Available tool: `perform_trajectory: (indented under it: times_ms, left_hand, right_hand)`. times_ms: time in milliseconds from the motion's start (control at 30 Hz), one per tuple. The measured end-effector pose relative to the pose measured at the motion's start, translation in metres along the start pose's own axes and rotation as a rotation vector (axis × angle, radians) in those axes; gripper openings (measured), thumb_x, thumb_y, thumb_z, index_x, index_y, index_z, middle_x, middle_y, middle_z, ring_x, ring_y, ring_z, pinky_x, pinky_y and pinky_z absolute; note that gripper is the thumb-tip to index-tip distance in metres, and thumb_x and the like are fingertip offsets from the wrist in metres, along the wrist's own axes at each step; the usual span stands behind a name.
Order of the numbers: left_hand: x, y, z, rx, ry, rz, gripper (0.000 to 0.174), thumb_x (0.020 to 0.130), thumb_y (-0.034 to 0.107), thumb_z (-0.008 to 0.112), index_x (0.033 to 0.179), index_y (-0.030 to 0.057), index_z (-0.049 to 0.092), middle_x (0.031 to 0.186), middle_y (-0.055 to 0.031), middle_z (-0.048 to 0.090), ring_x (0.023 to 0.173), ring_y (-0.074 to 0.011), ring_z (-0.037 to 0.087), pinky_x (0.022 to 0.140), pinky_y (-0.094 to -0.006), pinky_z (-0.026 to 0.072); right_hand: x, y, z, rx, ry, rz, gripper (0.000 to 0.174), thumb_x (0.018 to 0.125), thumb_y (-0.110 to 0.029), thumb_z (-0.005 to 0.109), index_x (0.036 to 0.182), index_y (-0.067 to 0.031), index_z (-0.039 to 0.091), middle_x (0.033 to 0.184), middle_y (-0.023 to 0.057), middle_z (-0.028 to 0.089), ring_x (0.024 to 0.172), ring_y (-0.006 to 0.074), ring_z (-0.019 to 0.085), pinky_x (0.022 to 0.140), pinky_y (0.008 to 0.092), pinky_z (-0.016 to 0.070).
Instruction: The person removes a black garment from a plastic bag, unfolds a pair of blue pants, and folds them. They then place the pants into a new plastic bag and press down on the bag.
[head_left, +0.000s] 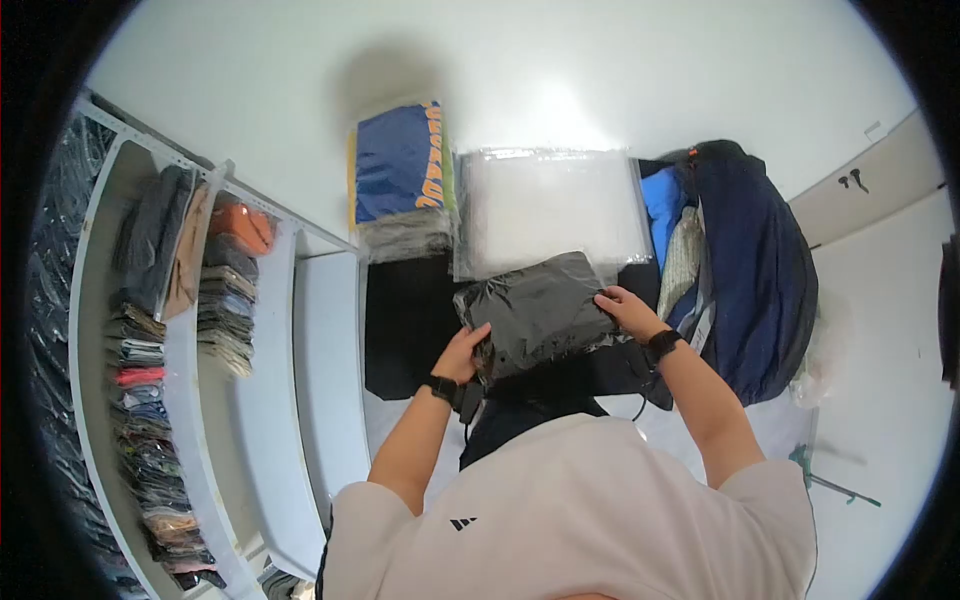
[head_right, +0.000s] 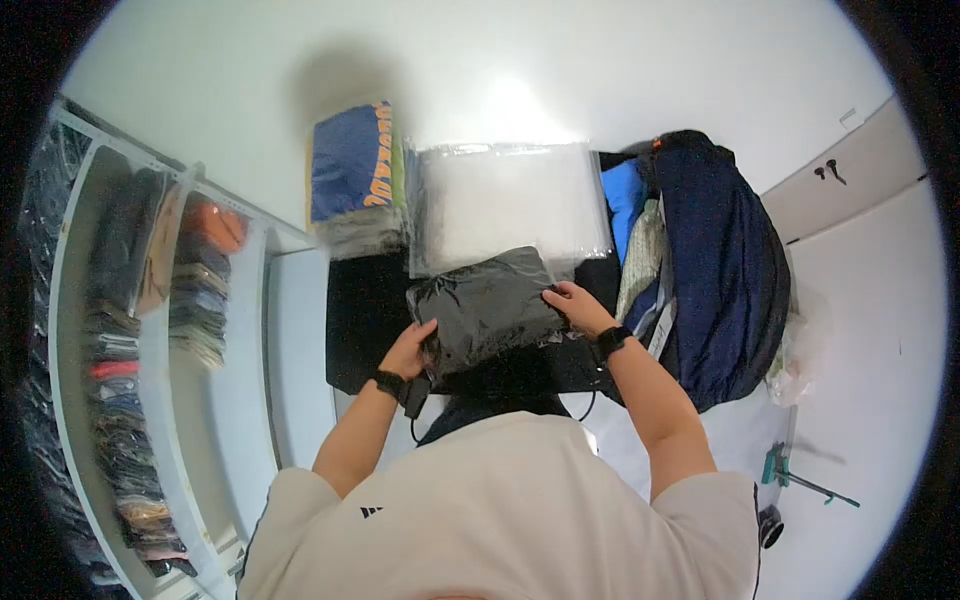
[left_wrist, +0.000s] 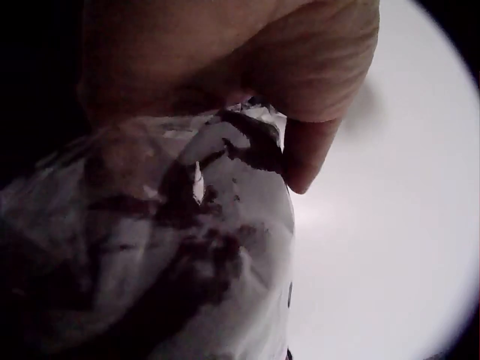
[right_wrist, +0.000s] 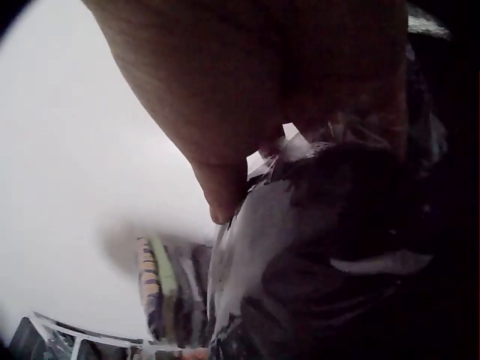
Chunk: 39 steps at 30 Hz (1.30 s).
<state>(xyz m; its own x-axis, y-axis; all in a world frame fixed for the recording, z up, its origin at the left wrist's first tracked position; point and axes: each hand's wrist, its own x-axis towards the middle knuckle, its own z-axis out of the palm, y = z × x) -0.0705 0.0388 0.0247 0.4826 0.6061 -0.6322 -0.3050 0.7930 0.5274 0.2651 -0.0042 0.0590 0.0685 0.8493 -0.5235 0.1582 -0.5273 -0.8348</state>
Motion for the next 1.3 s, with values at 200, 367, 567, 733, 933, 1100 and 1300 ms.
perform_trajectory:
  times_ms: [200,367,567,733,933,1100,1300]
  left_hand:
    - [-0.057,0.045,0.048,0.0,0.036,0.331,0.038,0.087,0.013,0.057,0.121,0.0021,0.046,0.118,-0.0081,0.054,0.106,-0.0215,0.053,0.088,-0.0352,0.0452]
    - [-0.092,0.114,0.067,-0.196,0.029,0.715,0.039,0.088,0.005,0.051,0.125,-0.0015,0.042,0.123,-0.0115,0.051,0.11,-0.0232,0.051,0.093,-0.0362,0.0425]
    - [-0.059,0.2,0.062,-0.372,0.015,0.948,0.032,0.09,0.013,0.052,0.119,-0.0018,0.046,0.119,-0.0109,0.053,0.109,-0.0255,0.051,0.092,-0.0388,0.0427]
    - [0.055,0.22,0.02,-0.426,0.235,0.856,0.029,0.088,0.012,0.058,0.115,0.0038,0.05,0.114,-0.0099,0.055,0.1,-0.023,0.055,0.086,-0.0369,0.0473]
    - [0.076,0.22,0.03,-0.474,0.346,0.876,0.03,0.084,0.013,0.064,0.11,0.002,0.052,0.112,-0.0083,0.057,0.096,-0.0222,0.056,0.083,-0.0384,0.0472]
    - [0.086,0.22,0.03,-0.539,0.335,0.809,0.037,0.086,0.018,0.062,0.114,-0.0028,0.05,0.114,-0.0099,0.056,0.103,-0.0235,0.053,0.089,-0.0366,0.0439]
    - [0.048,0.206,0.026,-0.473,0.165,0.759,0.032,0.089,0.025,0.057,0.11,0.0012,0.051,0.113,-0.0108,0.054,0.103,-0.0228,0.052,0.086,-0.0338,0.0443]
  right_hand:
    - [-0.017,-0.123,-0.003,-0.082,-0.043,-0.161,0.053,0.086,-0.037,0.061,0.118,0.0033,0.049,0.096,0.0116,0.061,0.088,0.0151,0.056,0.078,0.0271,0.0436]
    - [0.011,-0.221,0.01,0.057,-0.2,-0.44,0.051,0.091,-0.041,0.051,0.123,-0.0016,0.047,0.084,-0.0021,0.054,0.07,0.0029,0.045,0.062,0.0189,0.0377]
    - [0.059,-0.296,0.046,0.765,-0.271,-0.583,0.043,0.096,-0.035,0.038,0.119,-0.0001,0.047,0.109,0.0127,0.06,0.089,0.0166,0.061,0.081,0.027,0.0492]
    - [0.07,-0.231,0.052,0.787,-0.318,-0.366,0.033,0.096,-0.031,0.041,0.108,-0.0024,0.052,0.1,0.0132,0.063,0.082,0.0175,0.063,0.075,0.0268,0.0512]
    - [0.056,-0.156,0.022,0.804,-0.187,-0.19,0.025,0.093,-0.026,0.046,0.102,-0.0051,0.055,0.095,0.0098,0.064,0.08,0.0167,0.062,0.074,0.0267,0.0492]
    - [0.045,-0.133,-0.001,0.839,-0.094,-0.165,0.024,0.091,-0.026,0.049,0.1,-0.0053,0.055,0.093,0.0084,0.064,0.079,0.0172,0.061,0.073,0.0274,0.0485]
    - [0.023,-0.112,-0.032,0.824,-0.003,-0.157,0.021,0.09,-0.023,0.049,0.098,-0.005,0.055,0.092,0.0085,0.064,0.078,0.0169,0.061,0.072,0.0262,0.0487]
